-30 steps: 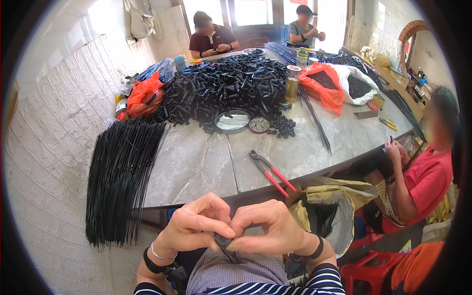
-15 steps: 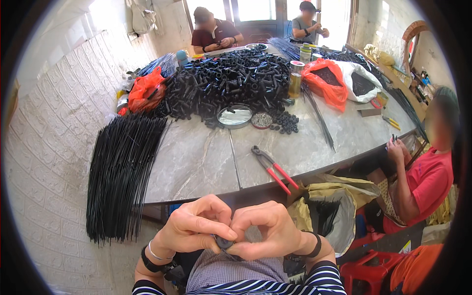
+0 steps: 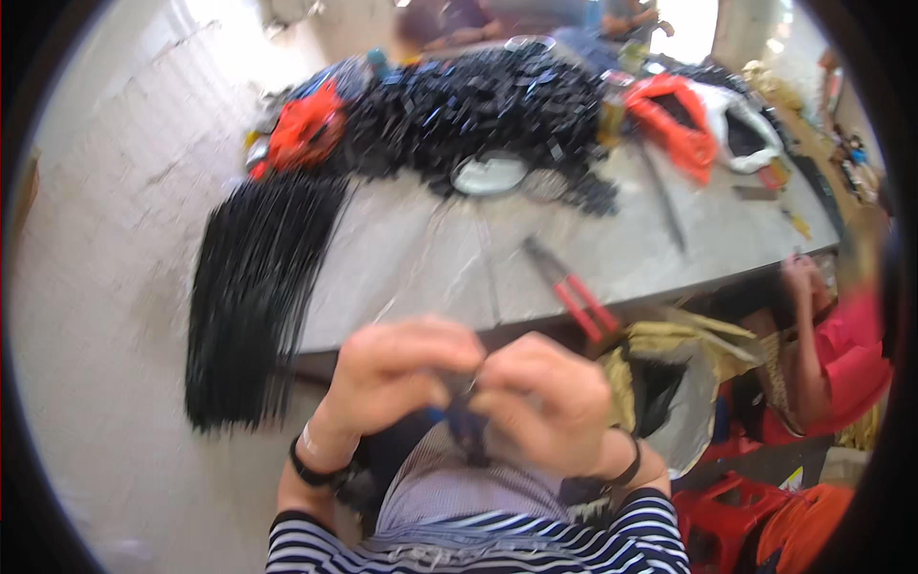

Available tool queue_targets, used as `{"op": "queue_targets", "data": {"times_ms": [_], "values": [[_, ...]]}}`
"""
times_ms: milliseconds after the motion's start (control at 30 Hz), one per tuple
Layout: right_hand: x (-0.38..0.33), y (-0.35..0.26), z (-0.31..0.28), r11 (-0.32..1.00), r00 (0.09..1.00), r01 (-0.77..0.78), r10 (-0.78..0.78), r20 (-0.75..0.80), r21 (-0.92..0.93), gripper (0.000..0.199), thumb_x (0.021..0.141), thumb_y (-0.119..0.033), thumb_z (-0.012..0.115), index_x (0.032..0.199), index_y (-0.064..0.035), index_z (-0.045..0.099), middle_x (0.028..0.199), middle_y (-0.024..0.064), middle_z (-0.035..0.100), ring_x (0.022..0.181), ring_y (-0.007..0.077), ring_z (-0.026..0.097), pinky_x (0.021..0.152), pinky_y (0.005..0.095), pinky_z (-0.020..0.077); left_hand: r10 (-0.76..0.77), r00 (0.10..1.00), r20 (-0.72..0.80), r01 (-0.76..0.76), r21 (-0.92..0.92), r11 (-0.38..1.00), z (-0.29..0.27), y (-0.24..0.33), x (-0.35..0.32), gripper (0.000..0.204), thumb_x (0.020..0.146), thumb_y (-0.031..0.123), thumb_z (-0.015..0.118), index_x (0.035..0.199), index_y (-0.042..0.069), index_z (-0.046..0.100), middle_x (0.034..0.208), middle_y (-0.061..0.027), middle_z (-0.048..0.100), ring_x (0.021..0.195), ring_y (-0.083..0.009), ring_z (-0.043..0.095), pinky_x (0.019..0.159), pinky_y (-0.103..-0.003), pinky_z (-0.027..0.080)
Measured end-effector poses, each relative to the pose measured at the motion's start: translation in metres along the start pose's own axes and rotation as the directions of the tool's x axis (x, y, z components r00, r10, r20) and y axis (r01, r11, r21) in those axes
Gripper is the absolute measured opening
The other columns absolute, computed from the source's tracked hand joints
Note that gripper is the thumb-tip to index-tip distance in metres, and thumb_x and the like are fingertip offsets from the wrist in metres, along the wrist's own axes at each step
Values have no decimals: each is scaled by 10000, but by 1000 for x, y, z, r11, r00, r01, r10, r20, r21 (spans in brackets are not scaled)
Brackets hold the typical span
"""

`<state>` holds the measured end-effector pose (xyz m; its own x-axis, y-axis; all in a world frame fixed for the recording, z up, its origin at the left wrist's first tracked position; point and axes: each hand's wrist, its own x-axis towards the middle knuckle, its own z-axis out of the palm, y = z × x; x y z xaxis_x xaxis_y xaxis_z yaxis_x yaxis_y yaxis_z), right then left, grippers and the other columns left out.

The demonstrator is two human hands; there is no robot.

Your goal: Assembling components for umbrellas at a factory workstation, including threading wires through ribs and capping them.

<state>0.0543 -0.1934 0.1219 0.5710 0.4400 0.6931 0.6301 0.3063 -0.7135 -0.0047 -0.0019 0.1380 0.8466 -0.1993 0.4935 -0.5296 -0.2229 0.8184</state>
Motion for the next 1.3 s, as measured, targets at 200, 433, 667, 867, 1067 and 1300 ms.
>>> {"op": "queue_targets", "data": {"times_ms": [200,433,667,867,1067,1300], "values": [[5,13,8,980,988,-146,152,-34,134,156,749,21,708,895,15,655,797,117,643,673,170,628,600,258,495,-58,992,-108,38,-172,984,-2,-14,1,279,820,25,663,1083,-60,625,1001,-134,637,933,-193,609,825,-298,486],[11,26,17,710,868,-458,487,96,535,132,813,-7,686,908,25,600,788,24,624,732,59,593,660,206,505,-27,986,-165,-1,-168,986,-3,-23,-9,306,833,67,691,1106,-52,620,1016,-113,623,929,-171,602,816,-280,486],[4,41,27,807,920,-334,392,-20,486,106,847,-18,647,932,29,603,814,32,634,744,73,603,671,218,506,-132,947,-292,120,-58,991,5,-15,-2,333,807,22,707,1116,-45,602,992,-75,605,899,-129,588,780,-260,502],[-18,36,42,945,953,-302,299,39,128,300,856,-52,640,1132,49,579,862,153,663,777,110,648,684,266,515,-186,898,-399,177,-59,982,16,-12,6,354,778,-33,708,1115,-47,601,976,-57,597,853,-95,586,738,-222,506],[-18,37,37,766,872,-490,434,228,416,260,879,-21,599,1118,80,573,905,106,676,829,121,645,762,254,517,-161,936,-314,171,5,985,11,-1,0,409,751,-74,704,1147,-49,603,1024,-72,582,804,-78,575,687,-190,503],[-16,37,32,691,840,-518,300,451,504,181,891,-7,564,1050,69,605,900,97,663,840,148,640,772,267,517,-152,966,-207,147,-40,988,3,11,-21,431,814,-25,666,1231,-28,560,1027,-89,626,860,-96,597,747,-221,502]]}}
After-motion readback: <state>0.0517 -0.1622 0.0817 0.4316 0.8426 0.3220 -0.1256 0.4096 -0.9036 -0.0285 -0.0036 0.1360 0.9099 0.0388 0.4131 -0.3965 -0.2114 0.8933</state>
